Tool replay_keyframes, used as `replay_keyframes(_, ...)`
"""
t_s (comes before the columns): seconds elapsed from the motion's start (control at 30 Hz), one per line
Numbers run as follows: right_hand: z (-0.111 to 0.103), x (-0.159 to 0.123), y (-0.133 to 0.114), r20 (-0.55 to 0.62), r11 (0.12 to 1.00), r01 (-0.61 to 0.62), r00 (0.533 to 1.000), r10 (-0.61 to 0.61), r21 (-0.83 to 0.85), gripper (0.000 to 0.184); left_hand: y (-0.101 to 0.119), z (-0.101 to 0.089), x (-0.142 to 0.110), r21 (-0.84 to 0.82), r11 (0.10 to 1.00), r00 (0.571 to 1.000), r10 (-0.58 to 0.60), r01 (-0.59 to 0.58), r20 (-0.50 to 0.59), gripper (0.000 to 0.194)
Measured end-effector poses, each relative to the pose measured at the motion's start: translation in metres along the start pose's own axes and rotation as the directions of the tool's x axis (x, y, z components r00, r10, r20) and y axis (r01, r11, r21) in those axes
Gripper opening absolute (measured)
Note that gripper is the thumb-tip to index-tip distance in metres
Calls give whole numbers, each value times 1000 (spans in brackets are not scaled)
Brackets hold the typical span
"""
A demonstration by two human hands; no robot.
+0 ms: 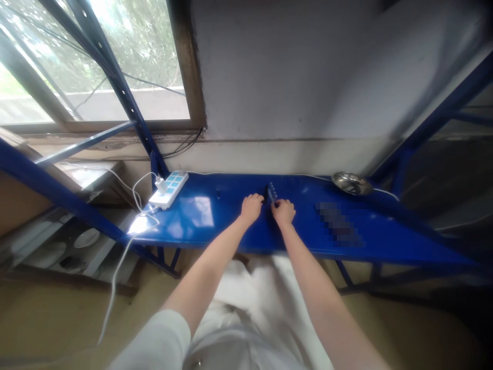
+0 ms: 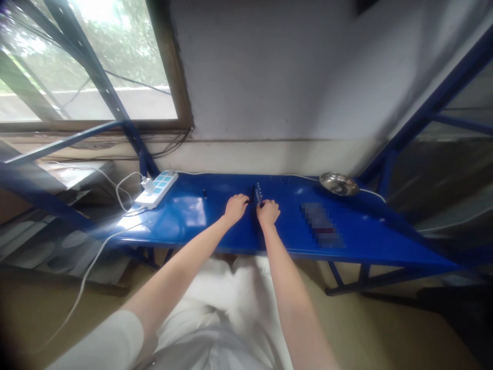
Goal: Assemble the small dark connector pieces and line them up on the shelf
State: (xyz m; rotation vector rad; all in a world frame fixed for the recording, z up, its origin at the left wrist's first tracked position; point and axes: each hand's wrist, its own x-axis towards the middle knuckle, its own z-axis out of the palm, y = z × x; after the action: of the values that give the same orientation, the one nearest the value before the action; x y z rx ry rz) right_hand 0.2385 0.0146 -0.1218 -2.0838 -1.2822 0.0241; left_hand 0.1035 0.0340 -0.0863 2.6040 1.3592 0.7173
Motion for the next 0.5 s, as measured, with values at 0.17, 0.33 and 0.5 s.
replay_keyframes(0.17, -2, -1, -3, 29, 1000, -26, 999, 26, -17, 23, -5, 0, 2, -144, 989, 995, -56, 43, -88, 11)
replay_keyframes(0.33, -7, -4, -8, 15, 1000, 1, 1000, -1, -9, 20, -13, -13, -1, -386, 915, 958, -205, 117, -198, 9)
replay_keyframes(0.5, -11, -15, -22, -5, 989, 148, 989, -148, 22, 23, -20, -37, -8, -473, 874, 936, -255, 116, -242, 9)
